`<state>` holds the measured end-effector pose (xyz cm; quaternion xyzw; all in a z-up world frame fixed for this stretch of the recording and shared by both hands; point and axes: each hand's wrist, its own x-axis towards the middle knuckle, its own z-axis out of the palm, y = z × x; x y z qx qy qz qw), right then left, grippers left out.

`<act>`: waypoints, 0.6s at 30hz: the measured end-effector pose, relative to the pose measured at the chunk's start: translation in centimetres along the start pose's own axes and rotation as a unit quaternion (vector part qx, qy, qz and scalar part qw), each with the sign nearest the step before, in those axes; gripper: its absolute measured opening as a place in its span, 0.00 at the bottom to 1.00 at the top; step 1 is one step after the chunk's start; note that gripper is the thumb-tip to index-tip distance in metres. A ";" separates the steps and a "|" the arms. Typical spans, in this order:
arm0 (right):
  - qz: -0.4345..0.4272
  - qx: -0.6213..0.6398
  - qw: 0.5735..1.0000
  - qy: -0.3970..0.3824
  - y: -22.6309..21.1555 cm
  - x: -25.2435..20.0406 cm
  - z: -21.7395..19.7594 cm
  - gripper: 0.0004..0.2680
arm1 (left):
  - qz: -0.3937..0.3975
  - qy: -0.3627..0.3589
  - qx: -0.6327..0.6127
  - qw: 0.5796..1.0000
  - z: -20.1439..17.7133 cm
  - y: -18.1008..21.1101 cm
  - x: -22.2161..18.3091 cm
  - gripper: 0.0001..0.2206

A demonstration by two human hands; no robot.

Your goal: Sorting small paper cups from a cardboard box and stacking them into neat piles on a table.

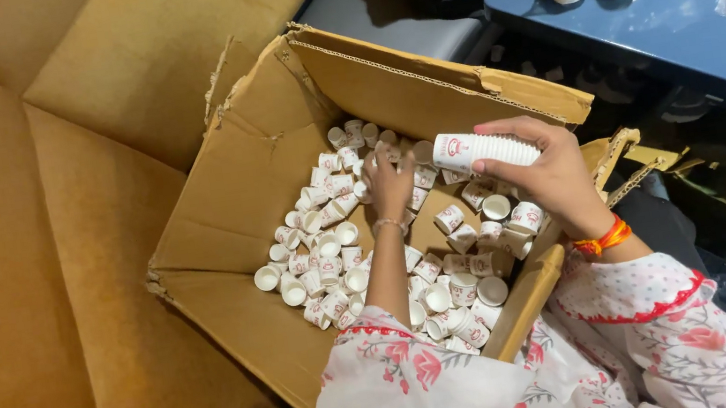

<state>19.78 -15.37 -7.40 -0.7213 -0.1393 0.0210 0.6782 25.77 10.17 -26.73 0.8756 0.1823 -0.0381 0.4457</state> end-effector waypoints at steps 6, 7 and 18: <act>0.025 0.011 1.000 -0.008 0.5 0.6 0.1 0.15 | -0.119 -0.028 0.309 0.943 3.2 -9.4 -5.3 0.38; 0.034 0.012 0.999 -0.017 0.4 0.6 0.4 0.15 | -0.105 0.013 0.329 0.938 3.6 -10.0 -5.7 0.33; 0.062 0.007 0.997 -0.041 0.4 0.3 0.1 0.15 | -0.065 0.098 -0.162 0.980 -1.9 -1.1 0.2 0.23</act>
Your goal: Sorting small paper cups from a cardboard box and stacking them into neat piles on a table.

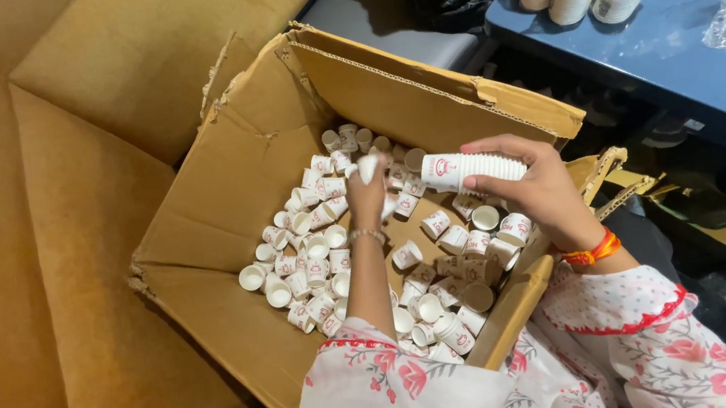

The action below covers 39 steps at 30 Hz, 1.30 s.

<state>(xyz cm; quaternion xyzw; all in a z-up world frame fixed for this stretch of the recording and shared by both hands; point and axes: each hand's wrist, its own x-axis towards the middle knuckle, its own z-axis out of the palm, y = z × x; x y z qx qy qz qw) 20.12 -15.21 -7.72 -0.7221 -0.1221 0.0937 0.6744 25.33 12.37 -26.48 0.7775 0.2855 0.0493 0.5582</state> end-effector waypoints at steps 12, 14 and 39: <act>-0.116 0.184 0.970 0.111 0.9 -0.5 -0.8 0.13 | 0.204 -0.404 -0.253 0.855 -2.8 14.6 -9.0 0.25; -0.109 0.158 0.978 0.083 0.6 -0.4 -0.6 0.14 | 0.227 -0.387 -0.212 0.869 -3.1 14.3 -8.5 0.24; -0.088 -0.120 0.987 -0.062 -0.9 -0.6 0.3 0.23 | 0.219 -0.264 -0.493 0.799 -0.7 17.6 -11.1 0.17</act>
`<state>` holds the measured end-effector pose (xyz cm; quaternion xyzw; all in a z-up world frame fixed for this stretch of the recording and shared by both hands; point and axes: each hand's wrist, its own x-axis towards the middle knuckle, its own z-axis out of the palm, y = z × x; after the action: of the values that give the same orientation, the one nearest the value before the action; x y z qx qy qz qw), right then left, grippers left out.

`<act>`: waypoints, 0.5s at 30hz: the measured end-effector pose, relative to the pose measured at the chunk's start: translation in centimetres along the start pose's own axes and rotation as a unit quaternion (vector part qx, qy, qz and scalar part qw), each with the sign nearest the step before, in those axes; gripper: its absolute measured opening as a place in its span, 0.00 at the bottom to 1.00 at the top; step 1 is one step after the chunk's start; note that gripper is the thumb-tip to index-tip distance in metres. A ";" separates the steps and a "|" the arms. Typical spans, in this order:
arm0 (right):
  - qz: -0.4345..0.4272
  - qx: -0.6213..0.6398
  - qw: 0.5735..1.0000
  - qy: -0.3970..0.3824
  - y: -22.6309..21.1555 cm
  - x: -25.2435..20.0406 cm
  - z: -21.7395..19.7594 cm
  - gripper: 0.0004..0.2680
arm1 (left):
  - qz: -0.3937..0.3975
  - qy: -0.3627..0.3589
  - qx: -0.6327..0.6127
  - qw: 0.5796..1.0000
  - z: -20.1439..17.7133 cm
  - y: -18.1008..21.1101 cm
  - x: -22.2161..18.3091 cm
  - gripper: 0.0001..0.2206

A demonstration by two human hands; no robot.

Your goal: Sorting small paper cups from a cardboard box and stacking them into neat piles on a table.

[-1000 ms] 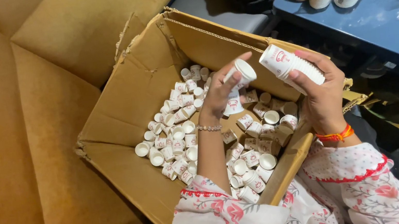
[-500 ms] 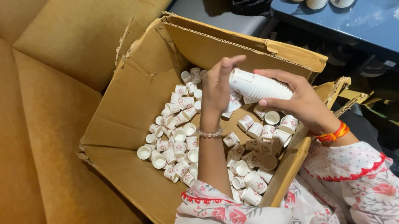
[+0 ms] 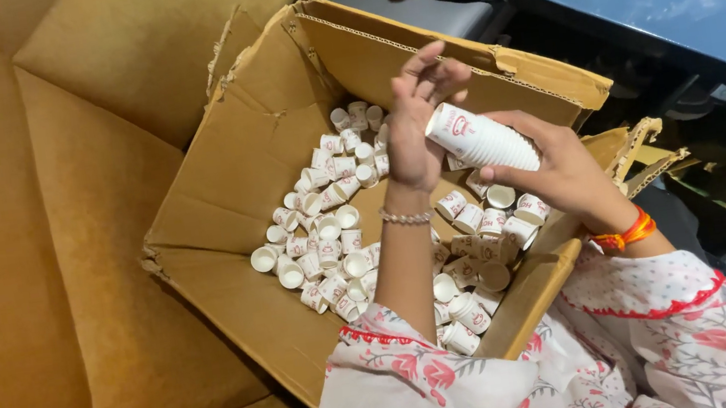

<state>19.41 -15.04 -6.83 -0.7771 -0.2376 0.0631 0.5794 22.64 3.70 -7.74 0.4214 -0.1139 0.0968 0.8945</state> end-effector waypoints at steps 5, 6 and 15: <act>0.017 -0.009 1.000 0.006 0.6 0.3 0.1 0.22 | 0.017 0.140 0.371 0.918 -15.2 -10.7 0.3 0.18; 0.009 -0.020 1.000 0.006 0.7 0.4 0.2 0.22 | -0.091 0.164 0.531 0.826 -16.8 -12.2 -0.8 0.21; 0.014 -0.039 0.999 0.006 0.7 0.6 0.4 0.21 | -0.344 0.004 0.757 0.556 -13.4 -15.7 -9.0 0.32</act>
<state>20.05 -14.60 -7.49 -0.8027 -0.2256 0.0577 0.5490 19.92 3.55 -30.11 0.9498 0.1588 -0.1663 0.2122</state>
